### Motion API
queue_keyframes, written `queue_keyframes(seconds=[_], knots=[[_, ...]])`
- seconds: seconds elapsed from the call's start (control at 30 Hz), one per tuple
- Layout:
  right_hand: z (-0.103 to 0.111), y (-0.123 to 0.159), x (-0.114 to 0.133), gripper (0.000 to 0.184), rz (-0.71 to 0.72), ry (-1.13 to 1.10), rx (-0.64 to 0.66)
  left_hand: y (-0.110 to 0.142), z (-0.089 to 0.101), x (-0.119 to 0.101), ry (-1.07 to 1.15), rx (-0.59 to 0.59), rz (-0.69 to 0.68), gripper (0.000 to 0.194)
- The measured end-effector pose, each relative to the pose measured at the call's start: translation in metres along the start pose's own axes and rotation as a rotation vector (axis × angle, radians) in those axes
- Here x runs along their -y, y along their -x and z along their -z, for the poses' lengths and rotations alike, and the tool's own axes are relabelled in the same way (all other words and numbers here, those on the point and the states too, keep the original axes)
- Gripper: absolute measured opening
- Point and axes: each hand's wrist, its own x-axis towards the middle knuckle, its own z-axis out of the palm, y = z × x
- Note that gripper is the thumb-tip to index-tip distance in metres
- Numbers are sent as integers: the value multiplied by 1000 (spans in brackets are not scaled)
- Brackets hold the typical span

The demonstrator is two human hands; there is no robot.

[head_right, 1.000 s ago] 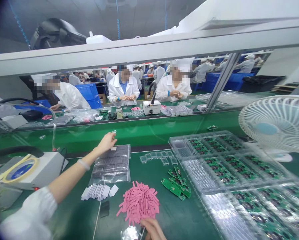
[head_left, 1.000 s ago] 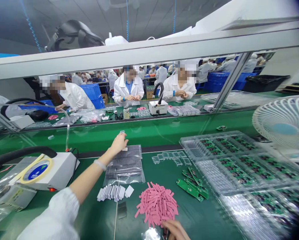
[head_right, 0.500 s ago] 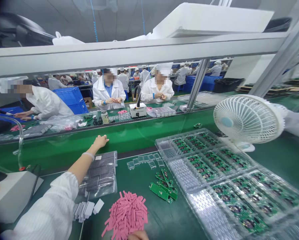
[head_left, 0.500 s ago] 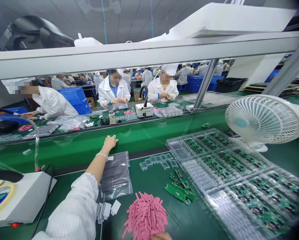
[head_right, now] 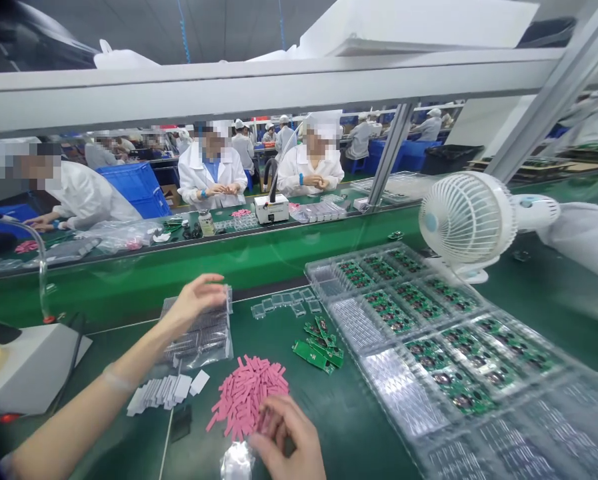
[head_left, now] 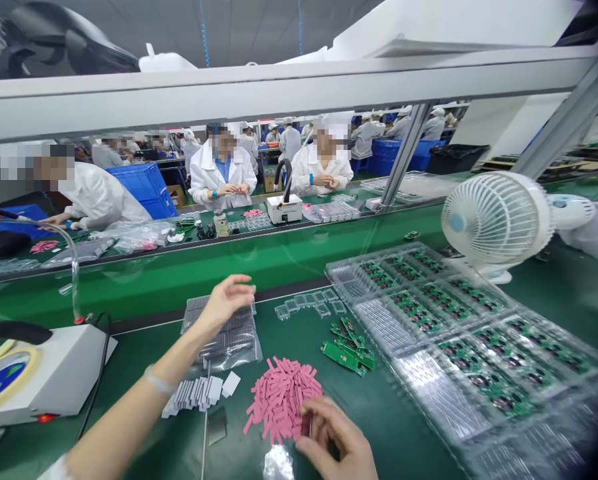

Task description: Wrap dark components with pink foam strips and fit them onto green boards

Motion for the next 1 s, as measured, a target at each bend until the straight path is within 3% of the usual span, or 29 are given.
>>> queue_keyframes(seconds=[0.1,0.17,0.3,0.43,0.67,0.87,1.0], knots=[[4,-23,28,26,13,-32,-18,78,-22,10,237,141,76,43],[-1,-32,39,26,16,-73,22,120,-35,22,630,173,262,38],[-18,-33,45,30,-19,-167,145,167,-50,43,982,63,389,32],[-30,-26,51,31,-98,-212,253,183,-56,53,1075,-21,400,30],[-30,-20,59,25,-188,-97,349,196,-64,57,1038,-2,373,25],[-30,-16,63,27,-72,113,453,202,-68,66,1004,-15,383,29],[-28,-14,64,44,-2,244,476,203,-71,71,1059,-8,411,33]])
